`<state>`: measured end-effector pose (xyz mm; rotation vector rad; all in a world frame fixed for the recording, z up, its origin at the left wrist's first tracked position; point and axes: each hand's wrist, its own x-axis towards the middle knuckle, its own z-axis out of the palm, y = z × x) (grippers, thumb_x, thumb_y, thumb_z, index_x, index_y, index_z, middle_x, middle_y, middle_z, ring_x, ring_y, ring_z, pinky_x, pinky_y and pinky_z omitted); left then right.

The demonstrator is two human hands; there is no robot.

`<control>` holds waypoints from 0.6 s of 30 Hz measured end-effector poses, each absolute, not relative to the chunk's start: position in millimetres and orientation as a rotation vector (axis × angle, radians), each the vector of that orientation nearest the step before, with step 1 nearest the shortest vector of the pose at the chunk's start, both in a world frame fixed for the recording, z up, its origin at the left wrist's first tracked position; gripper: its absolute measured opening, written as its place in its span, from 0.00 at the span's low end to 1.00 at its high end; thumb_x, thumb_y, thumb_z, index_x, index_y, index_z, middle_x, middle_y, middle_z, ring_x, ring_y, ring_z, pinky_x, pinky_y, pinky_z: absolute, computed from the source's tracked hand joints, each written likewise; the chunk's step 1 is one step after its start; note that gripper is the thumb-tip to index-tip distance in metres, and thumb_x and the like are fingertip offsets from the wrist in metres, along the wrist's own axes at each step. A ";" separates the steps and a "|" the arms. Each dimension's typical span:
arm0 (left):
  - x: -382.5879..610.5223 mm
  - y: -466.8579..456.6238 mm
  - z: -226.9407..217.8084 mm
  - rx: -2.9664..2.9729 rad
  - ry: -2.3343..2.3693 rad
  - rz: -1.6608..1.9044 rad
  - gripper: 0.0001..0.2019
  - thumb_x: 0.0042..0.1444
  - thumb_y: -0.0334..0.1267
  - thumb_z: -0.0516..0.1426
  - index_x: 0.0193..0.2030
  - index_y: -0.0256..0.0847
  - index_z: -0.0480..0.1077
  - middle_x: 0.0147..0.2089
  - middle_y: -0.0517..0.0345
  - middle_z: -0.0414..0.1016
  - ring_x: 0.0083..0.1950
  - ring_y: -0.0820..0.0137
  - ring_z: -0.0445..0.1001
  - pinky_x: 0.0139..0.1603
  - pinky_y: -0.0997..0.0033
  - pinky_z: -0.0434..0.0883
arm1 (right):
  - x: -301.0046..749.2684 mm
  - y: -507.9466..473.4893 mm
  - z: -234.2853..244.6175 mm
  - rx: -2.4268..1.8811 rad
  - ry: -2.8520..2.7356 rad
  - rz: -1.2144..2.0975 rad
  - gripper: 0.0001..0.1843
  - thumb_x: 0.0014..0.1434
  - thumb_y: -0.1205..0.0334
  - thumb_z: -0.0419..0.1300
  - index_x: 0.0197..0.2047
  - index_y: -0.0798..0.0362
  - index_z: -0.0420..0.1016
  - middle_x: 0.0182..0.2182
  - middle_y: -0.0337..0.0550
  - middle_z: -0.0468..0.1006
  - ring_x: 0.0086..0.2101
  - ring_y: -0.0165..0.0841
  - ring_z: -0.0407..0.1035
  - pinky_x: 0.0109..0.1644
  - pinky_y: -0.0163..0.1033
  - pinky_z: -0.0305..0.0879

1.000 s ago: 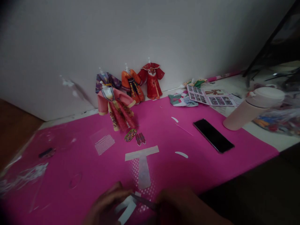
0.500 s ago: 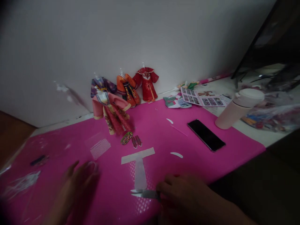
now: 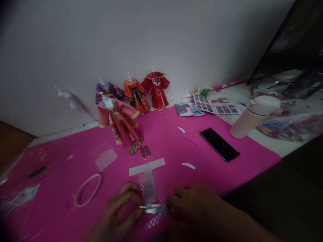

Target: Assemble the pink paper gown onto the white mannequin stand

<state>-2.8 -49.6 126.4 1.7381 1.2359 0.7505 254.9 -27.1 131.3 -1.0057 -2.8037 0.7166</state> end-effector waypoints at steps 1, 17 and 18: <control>-2.0 -48.7 125.6 1.739 1.231 0.751 0.06 0.58 0.28 0.57 0.34 0.45 0.70 0.39 0.60 0.70 0.43 0.70 0.71 0.45 0.70 0.68 | 254.9 -27.1 131.2 -1.021 -2.822 0.721 0.10 0.54 0.72 0.58 0.38 0.49 0.69 0.31 0.36 0.77 0.25 0.30 0.67 0.24 0.37 0.45; 5.5 -37.4 114.7 1.767 1.218 0.826 0.08 0.57 0.27 0.55 0.29 0.44 0.68 0.39 0.59 0.69 0.42 0.70 0.72 0.43 0.73 0.68 | 263.5 -25.5 113.0 -1.190 -2.680 0.810 0.13 0.51 0.66 0.62 0.42 0.49 0.72 0.33 0.38 0.80 0.28 0.32 0.72 0.24 0.34 0.50; 3.4 -36.9 115.0 1.755 1.244 0.851 0.08 0.58 0.30 0.56 0.29 0.44 0.69 0.39 0.59 0.70 0.42 0.70 0.72 0.43 0.73 0.69 | 267.9 -22.2 110.7 -1.251 -2.600 0.816 0.17 0.51 0.66 0.62 0.46 0.49 0.71 0.37 0.40 0.80 0.31 0.34 0.73 0.28 0.35 0.57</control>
